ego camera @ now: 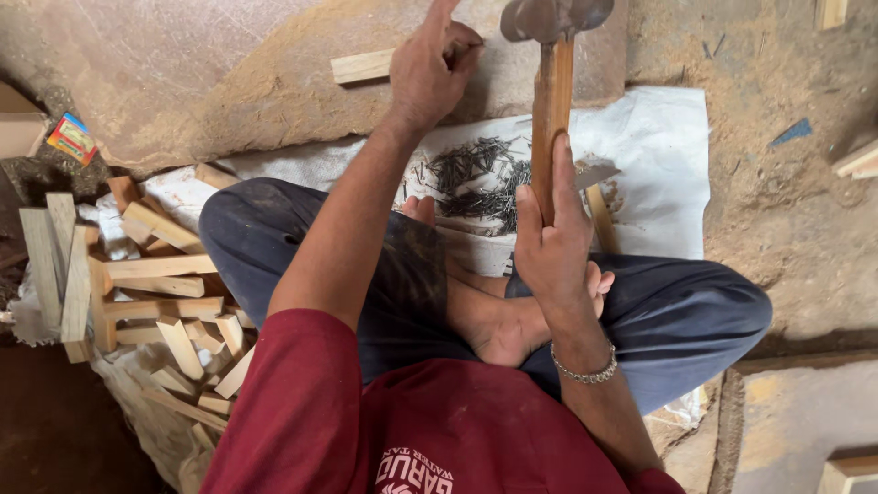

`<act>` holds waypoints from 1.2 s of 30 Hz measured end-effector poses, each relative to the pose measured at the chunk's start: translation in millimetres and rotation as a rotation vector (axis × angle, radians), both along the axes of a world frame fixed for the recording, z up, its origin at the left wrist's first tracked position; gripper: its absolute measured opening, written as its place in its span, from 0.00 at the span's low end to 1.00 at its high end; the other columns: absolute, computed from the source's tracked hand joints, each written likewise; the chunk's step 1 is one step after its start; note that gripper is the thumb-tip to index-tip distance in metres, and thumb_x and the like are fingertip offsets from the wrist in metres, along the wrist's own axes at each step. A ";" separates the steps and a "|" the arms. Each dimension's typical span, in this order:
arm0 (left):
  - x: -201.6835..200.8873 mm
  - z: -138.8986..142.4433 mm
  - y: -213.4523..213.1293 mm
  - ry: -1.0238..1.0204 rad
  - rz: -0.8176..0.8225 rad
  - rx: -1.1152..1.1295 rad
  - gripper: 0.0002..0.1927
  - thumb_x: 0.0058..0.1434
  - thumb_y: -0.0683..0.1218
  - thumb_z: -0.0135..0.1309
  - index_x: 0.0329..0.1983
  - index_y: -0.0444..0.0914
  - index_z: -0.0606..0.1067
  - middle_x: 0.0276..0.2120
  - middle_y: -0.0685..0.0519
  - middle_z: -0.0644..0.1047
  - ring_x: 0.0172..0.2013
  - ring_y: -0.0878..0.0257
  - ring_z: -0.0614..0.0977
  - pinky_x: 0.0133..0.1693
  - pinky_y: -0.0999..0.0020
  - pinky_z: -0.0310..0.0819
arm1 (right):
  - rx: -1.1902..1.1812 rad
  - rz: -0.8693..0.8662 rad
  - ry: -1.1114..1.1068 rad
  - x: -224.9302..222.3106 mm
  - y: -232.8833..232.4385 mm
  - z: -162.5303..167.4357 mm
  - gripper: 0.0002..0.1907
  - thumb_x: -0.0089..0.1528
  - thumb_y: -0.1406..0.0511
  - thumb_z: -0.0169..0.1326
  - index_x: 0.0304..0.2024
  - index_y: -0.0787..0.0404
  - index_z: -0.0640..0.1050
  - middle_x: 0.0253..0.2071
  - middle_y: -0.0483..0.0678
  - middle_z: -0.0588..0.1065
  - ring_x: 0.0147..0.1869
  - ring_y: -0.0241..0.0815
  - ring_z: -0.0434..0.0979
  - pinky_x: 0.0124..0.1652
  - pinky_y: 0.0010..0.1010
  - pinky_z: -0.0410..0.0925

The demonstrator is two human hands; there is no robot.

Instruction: The person sits on the floor and repeatedly hammers nails into small wooden blocks using a hammer. They pick up blocks from a pile, place them on a work surface, drive nails in, and set the finished pieces aside.

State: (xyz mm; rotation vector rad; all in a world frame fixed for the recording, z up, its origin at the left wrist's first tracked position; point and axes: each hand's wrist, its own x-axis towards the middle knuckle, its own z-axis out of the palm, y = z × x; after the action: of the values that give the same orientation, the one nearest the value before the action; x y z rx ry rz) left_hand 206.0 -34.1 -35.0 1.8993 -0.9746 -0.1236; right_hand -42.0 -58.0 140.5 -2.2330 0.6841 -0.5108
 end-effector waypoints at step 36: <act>1.1 51.5 8.7 -0.027 -0.119 0.095 0.33 0.57 0.38 0.60 0.68 0.43 0.68 0.56 0.45 0.77 0.54 0.46 0.78 0.54 0.56 0.75 | 0.957 -0.307 -0.126 -17.0 23.8 -47.3 0.42 0.66 0.70 0.48 0.79 0.52 0.46 0.28 0.45 0.67 0.20 0.29 0.64 0.18 0.22 0.63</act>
State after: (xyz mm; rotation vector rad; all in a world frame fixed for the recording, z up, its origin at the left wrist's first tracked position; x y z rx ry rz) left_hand 207.1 -25.5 16.5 1.9330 -1.1179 -0.2182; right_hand -59.1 -34.1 93.2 -1.2022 0.9545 -0.3511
